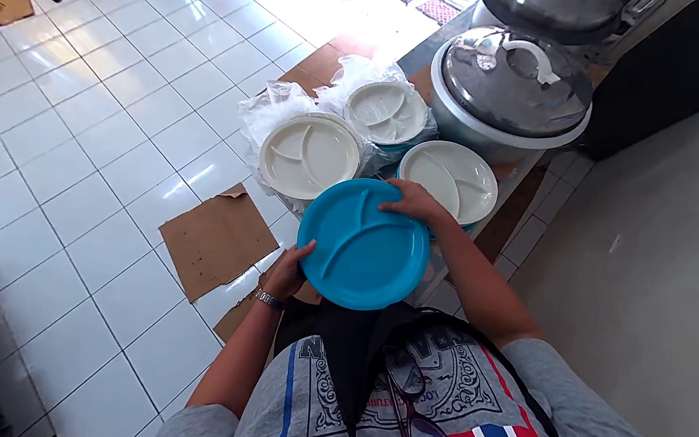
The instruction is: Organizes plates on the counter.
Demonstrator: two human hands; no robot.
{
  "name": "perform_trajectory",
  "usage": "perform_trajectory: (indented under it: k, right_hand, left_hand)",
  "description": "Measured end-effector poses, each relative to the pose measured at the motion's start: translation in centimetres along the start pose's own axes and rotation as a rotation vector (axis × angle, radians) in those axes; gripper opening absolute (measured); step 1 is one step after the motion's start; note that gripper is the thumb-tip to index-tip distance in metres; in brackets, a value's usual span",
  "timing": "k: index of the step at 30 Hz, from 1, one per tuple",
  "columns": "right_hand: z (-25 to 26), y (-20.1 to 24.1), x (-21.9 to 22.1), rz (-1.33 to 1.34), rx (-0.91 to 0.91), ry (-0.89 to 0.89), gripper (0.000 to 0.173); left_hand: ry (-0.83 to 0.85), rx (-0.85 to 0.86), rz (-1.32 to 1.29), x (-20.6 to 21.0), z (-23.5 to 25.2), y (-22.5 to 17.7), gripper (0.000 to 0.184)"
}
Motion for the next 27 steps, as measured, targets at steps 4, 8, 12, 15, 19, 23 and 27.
perform_trajectory:
  k: [4,8,12,15,19,23,27]
  right_hand:
    - [0.6,1.3,-0.5,-0.108,0.09,-0.029,0.05]
    - [1.6,1.4,0.1,-0.121,0.055,0.015,0.047]
    - [-1.0,-0.2,-2.1,0.066,0.03,-0.201,0.053]
    - [-7.5,-7.6,-7.9,-0.023,0.332,-0.594,0.077]
    - [-13.0,-17.2,-8.9,-0.15,0.771,-0.48,0.079]
    - [-13.0,-16.2,-8.5,-0.149,0.81,-0.486,0.05]
    - [-13.9,-11.8,-10.4,-0.195,0.799,-0.659,0.045]
  left_hand:
    - [-0.091,-0.053,-0.029,-0.2,-0.3,0.4,0.023]
    - [-0.166,-0.04,0.005,-0.8,-0.1,0.8,0.028]
    - [-0.221,0.013,-0.032,-1.4,-1.1,0.7,0.029]
    - [-0.289,0.06,-0.11,-3.1,-2.1,1.0,0.029]
    - [-0.39,0.036,-0.199,-6.1,-3.6,2.3,0.026]
    - [-0.468,0.028,-0.245,-8.2,-5.2,3.2,0.025]
    - [-0.523,0.065,-0.276,-9.9,-6.7,3.2,0.025]
Point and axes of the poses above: each hand's wrist, its own z-axis towards the middle knuckle, its own x-axis out of the palm, y = z × x, the point moved 8 cm from there along z, towards the middle knuckle, and after that the axes turned 12 degrees about -x, right-handed, at the moved point
